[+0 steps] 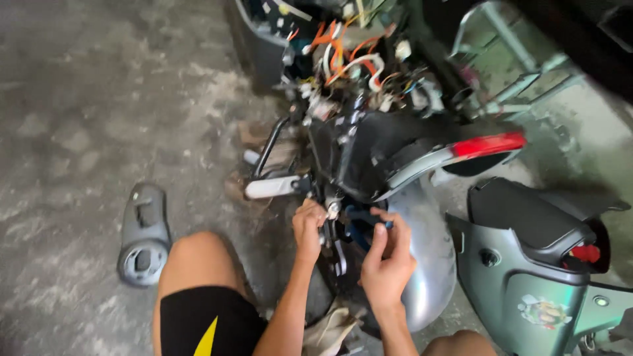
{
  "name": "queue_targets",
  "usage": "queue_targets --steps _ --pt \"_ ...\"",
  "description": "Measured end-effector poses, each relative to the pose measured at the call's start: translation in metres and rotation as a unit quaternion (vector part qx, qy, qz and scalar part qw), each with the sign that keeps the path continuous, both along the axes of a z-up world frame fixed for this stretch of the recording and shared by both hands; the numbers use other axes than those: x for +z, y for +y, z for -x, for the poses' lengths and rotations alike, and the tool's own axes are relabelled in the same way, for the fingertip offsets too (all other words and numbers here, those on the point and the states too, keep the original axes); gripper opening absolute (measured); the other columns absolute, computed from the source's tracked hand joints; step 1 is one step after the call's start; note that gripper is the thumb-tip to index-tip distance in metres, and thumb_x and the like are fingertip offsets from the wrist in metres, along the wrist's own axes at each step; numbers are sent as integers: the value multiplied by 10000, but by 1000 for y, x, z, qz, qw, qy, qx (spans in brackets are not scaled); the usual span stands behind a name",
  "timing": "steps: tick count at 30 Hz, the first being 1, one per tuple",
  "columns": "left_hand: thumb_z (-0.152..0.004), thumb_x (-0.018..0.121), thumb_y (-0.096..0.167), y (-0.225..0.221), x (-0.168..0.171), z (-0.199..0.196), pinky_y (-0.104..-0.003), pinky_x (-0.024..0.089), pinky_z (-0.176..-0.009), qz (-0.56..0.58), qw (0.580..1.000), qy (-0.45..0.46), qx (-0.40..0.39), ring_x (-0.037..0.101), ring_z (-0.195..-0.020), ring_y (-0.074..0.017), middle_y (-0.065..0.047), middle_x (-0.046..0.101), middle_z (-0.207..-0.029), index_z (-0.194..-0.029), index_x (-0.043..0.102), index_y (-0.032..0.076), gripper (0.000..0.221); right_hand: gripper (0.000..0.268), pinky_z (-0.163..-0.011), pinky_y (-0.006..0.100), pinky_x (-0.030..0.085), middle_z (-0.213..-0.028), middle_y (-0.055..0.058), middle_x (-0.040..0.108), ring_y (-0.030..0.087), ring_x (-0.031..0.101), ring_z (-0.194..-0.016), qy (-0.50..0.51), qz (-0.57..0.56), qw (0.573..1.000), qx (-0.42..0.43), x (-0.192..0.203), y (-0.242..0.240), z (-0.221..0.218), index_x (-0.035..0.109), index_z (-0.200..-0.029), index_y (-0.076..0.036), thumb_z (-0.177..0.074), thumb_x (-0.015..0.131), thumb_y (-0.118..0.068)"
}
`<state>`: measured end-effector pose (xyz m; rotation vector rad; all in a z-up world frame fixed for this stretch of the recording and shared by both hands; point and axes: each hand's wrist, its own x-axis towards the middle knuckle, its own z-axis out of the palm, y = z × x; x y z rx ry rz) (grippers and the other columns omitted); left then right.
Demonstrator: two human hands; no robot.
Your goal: The person sits on the floor beside a partially disassembled scooter and works on the rear shock and fender mount. They use a wrench and pliers to loosen and remove bolts, set fasteners on a metal lid, and hold the shock while threading a bolt back in by hand.
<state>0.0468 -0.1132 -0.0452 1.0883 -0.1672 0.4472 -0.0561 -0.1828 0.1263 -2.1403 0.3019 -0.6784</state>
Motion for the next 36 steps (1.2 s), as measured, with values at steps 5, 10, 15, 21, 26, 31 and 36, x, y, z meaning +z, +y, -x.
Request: queue_targets --steps 5,10,15,21,26,31,36 --pt "-997 464 183 13 13 3 -364 336 -671 -19 999 -38 -16 439 -709 -193 -67 482 -661 -662 430 13 377 208 -620 232 502 -1140 60 748 63 612 -722 -75 27 996 34 -4 4 -1 545 -1273 -31 -1073 510 -75" --pt "-1043 458 174 13 10 8 -364 361 -698 -46 998 -46 -20 467 -731 -196 -70 512 -676 -683 482 9 397 209 -642 235 494 -1145 77 748 70 585 -738 -85 44 995 40 -5 4 3 534 -1291 -22 -1089 505 -66" --pt "-1117 423 295 9 -8 13 -321 383 -763 39 998 40 -26 449 -797 -157 -28 481 -807 -785 497 36 427 242 -494 253 491 -1086 85 744 88 597 -608 -38 -1 998 52 15 13 10 514 -1318 -55 -1077 505 -79" --pt "-1140 349 386 34 -5 23 -274 348 -794 84 991 99 -30 398 -830 -120 15 453 -857 -860 506 81 443 309 -366 265 515 -1060 77 740 91 640 -574 -4 -47 997 67 14 8 16 486 -1317 -74 -1019 558 -44" --pt "-1116 385 381 36 2 38 -274 304 -749 96 985 127 -63 349 -802 -108 18 454 -860 -861 526 92 411 321 -403 264 538 -1200 88 710 93 672 -680 -23 -61 995 80 7 3 23 466 -1334 -59 -1024 536 -16" --pt "-1113 416 364 38 -13 53 -269 312 -771 122 982 111 -88 363 -816 -107 20 468 -869 -860 528 97 384 339 -415 248 578 -1286 96 686 88 681 -745 -52 -70 993 75 -8 -1 30 456 -1358 -39 -1029 521 6" --pt "-1106 441 344 50 -23 59 -276 317 -772 106 981 148 -69 364 -813 -113 21 460 -854 -842 530 92 375 333 -488 258 564 -1238 98 705 82 667 -756 -81 -51 994 60 -19 2 31 476 -1371 -30 -1044 519 21"
